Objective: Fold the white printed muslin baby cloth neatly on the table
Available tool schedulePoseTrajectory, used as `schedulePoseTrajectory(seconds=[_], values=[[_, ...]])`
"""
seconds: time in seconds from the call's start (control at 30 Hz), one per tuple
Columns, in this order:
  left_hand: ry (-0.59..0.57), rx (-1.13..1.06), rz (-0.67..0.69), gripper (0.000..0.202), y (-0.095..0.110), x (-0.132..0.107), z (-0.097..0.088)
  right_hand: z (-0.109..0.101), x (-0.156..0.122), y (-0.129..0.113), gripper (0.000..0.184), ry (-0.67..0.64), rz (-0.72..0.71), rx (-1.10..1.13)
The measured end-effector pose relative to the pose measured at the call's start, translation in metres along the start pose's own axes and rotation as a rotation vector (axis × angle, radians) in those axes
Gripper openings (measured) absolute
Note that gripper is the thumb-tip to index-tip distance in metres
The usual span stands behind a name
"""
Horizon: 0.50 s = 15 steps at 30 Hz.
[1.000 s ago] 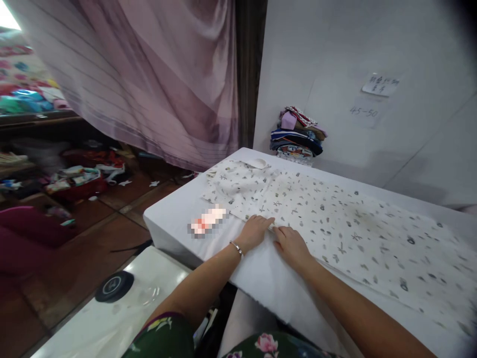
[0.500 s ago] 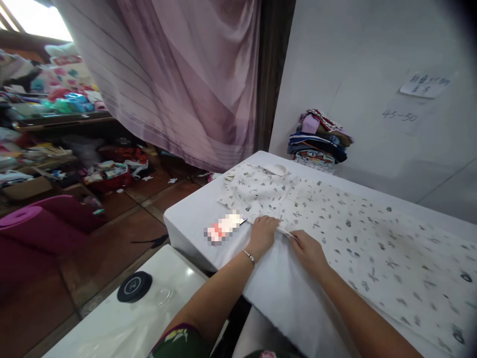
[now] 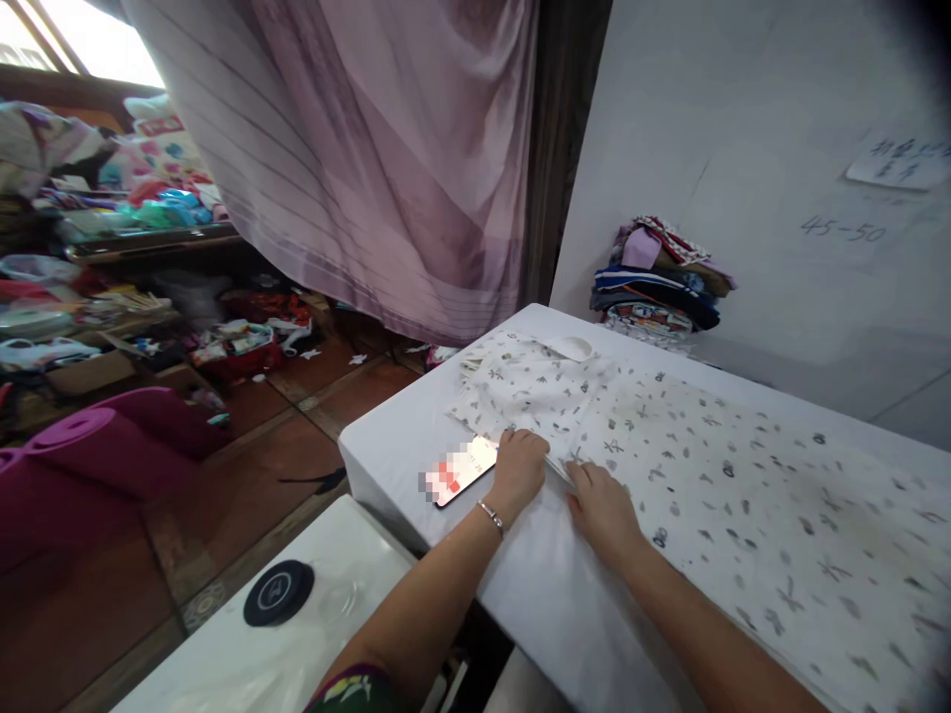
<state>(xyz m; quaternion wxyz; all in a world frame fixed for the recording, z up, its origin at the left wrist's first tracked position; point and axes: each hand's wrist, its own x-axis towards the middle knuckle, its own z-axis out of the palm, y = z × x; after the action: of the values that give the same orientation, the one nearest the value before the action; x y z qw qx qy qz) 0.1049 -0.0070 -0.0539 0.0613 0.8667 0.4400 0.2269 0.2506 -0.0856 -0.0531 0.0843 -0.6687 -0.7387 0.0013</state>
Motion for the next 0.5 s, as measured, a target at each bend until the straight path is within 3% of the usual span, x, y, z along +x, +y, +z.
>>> schedulePoseTrajectory(seconds=[0.2,0.5], values=[[0.027,0.046,-0.042,0.03,-0.01,0.004,-0.007,-0.015,0.033,-0.018,0.018,-0.001,-0.003,0.094],[0.153,0.103,-0.231,0.024,-0.044,0.02,-0.023,-0.024,0.031,-0.007,0.018,-0.017,-0.027,0.401]])
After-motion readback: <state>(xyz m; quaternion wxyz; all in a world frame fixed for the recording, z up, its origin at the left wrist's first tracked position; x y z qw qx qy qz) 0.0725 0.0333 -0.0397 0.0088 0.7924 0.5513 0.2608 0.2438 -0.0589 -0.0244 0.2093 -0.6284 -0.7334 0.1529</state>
